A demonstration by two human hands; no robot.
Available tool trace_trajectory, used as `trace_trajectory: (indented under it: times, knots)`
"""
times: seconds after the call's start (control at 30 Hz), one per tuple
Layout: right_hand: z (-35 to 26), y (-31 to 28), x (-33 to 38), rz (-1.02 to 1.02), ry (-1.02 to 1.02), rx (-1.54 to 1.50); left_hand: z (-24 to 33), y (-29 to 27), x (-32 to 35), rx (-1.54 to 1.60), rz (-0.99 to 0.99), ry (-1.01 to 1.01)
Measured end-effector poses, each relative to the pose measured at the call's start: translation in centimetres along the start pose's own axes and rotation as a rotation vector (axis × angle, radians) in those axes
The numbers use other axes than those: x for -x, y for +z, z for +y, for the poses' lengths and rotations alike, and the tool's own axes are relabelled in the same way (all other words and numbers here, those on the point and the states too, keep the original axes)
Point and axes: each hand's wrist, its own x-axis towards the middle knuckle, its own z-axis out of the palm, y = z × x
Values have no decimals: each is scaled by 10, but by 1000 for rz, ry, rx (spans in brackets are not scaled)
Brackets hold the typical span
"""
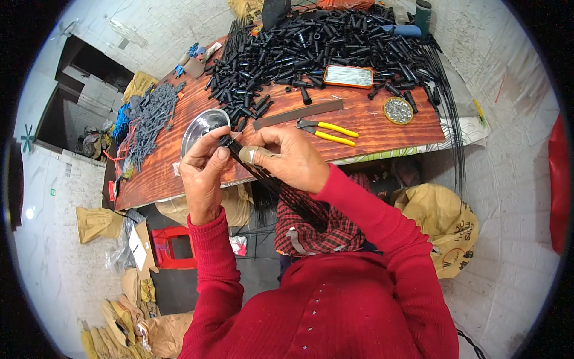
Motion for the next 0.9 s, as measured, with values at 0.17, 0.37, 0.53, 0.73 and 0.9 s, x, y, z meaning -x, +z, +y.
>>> trace_trajectory:
  times: [0.17, 0.37, 0.53, 0.73, 0.9]
  knots:
    - [2, -4, -8, 45, -69, 309, -5, 2, -4, 0, 5, 5]
    - [-1, 11, 6, 166, -94, 384, -11, -5, -1, 124, -76, -16]
    - [1, 10, 6, 208, -122, 439, 5, 14, 7, -3, -6, -10]
    - [-4, -5, -10, 171, -138, 518, 16, 28, -3, -92, 41, -31]
    - [-25, -10, -25, 19, 108, 586, 31, 29, -8, -362, 39, 153]
